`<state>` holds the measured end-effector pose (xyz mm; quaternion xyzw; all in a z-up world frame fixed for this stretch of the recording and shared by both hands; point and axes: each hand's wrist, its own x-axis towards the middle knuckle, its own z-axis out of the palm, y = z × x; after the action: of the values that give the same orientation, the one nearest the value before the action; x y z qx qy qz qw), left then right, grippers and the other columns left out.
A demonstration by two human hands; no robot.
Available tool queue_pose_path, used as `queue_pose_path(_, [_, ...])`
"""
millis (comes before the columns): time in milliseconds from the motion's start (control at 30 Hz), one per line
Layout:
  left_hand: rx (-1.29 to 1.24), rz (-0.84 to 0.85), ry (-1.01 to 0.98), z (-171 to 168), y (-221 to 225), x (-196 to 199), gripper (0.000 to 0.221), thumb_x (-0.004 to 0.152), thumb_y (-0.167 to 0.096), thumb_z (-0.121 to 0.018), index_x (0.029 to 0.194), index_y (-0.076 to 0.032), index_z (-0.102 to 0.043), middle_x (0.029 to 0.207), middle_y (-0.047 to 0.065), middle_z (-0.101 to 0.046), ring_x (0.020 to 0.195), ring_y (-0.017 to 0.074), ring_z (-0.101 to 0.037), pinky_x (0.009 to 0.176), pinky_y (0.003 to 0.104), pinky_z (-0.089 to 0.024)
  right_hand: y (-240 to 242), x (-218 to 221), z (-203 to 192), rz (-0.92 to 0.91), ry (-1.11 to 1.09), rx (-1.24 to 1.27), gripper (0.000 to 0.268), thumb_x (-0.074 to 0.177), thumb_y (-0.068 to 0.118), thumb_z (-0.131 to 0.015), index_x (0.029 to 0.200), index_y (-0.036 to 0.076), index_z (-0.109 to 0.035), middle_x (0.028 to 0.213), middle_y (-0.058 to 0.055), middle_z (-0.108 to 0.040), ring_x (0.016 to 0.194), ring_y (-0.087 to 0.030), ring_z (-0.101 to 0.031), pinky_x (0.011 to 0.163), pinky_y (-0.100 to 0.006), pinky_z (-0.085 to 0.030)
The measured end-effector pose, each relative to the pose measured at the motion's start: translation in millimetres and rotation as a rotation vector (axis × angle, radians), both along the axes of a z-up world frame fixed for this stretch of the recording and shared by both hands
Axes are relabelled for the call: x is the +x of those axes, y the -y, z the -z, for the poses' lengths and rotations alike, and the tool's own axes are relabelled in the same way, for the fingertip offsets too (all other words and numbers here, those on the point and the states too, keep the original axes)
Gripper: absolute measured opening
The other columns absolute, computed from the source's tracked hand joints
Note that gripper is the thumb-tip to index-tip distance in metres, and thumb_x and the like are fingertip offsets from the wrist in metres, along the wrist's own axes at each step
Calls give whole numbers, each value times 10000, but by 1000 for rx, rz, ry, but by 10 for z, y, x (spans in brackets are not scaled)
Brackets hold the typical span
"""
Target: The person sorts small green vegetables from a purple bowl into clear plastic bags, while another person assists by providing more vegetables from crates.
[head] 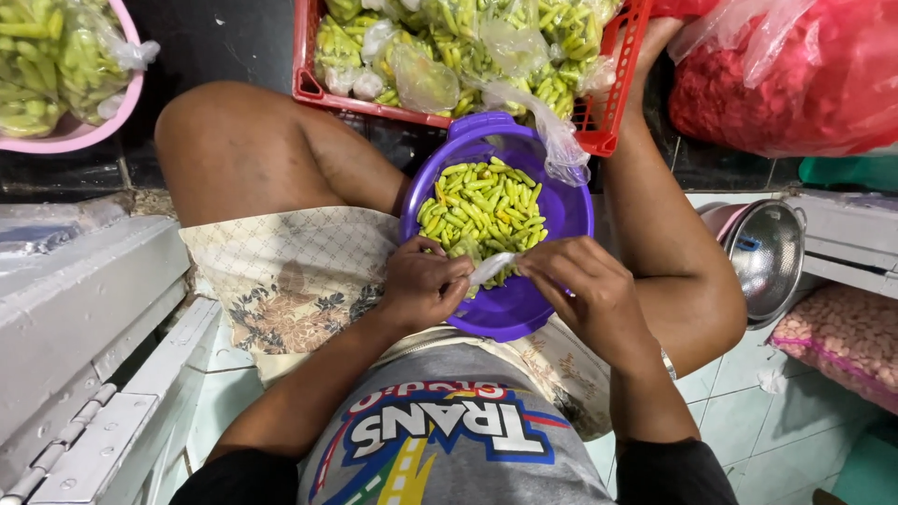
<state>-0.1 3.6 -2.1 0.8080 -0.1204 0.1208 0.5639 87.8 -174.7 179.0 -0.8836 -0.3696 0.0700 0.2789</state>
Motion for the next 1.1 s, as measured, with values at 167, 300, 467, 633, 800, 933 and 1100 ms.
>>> queue_pose_path(167, [3,-12,9,-1,10,12,55,871,-181,-637,878,-233,-620,548,38,-632,590,208,-725,894,312,-521,18,-29,81,152,-92,-10,60,898,62,-802,920,28,-758,882,-137,-782,777,-340,-748,701,-401,-590])
queue_pose_path(300, [24,27,-4,34,3,0,76,887,-172,-616,921,-235,-642,536,32,-633,584,204,-725,901,318,-520,70,-72,304,402,-158,-5,44,917,41,-787,914,29,-745,829,-150,-774,751,-328,-763,679,-390,-595])
queue_pose_path(467, [11,55,-14,93,-3,-28,109,897,-195,-609,973,-251,-665,549,14,-642,601,190,-730,906,324,-515,283,22,274,625,-217,70,12,988,23,-726,983,20,-736,833,-149,-760,780,-251,-756,738,-368,-600])
queue_pose_path(633, [27,38,-4,73,15,-33,127,882,-184,-623,958,-254,-696,537,7,-624,592,182,-723,879,317,-524,132,-101,-83,370,-211,46,167,878,92,-814,1044,100,-802,897,-73,-771,796,-233,-747,736,-337,-595])
queue_pose_path(800, [56,25,7,-86,-31,21,113,891,-181,-622,805,-255,-629,516,-15,-603,567,162,-706,860,290,-521,43,-58,-73,211,-289,18,117,887,71,-778,966,-15,-767,790,-206,-721,696,-374,-712,641,-446,-572])
queue_pose_path(933, [36,25,4,-143,-58,25,170,916,-187,-598,757,-246,-585,497,-12,-581,537,170,-692,854,296,-526,199,-92,183,255,-515,-104,145,895,89,-740,974,-33,-750,805,-237,-756,720,-424,-745,652,-484,-579])
queue_pose_path(1100, [81,3,26,-110,-29,30,183,894,-212,-619,723,-250,-567,493,-8,-575,551,167,-696,859,284,-519,176,-148,417,278,-642,-182,179,890,88,-722,1029,-20,-755,833,-245,-761,769,-429,-757,698,-498,-584])
